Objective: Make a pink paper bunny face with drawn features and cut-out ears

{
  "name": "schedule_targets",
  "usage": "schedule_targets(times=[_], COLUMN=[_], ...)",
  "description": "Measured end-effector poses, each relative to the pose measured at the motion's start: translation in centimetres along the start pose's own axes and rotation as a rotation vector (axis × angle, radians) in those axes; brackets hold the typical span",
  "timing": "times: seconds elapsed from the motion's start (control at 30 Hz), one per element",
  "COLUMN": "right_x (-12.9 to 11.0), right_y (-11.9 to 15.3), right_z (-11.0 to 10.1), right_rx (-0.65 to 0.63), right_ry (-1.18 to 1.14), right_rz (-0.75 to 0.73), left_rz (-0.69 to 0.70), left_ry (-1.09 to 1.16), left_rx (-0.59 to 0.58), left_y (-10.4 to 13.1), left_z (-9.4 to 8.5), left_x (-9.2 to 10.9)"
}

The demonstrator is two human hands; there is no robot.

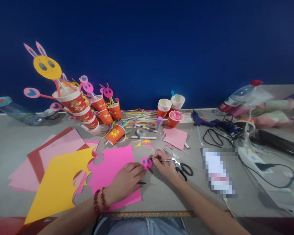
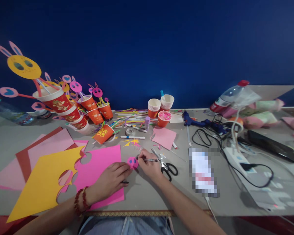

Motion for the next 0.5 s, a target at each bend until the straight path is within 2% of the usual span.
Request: schedule_targets(times=[0.5], right_x=[-0.01], right_y=[0.03], right_z=[-0.06], right_rx=[0.002], right_ry=[0.001], right_rz=[0.014], left_rz=[0.004], left_ry=[-0.007], left_rx=[0.006], left_y=[0.00], left_z=[0.03], left_x=[0.03])
Point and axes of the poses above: each hand's wrist, its own y-axis away from the middle knuckle, its own z-axis out of the palm, x = y × z, the point moved 9 cm from there along -y, towards the middle knuckle, and after that the axes turned 1 degree about z, right-handed, at the moved point
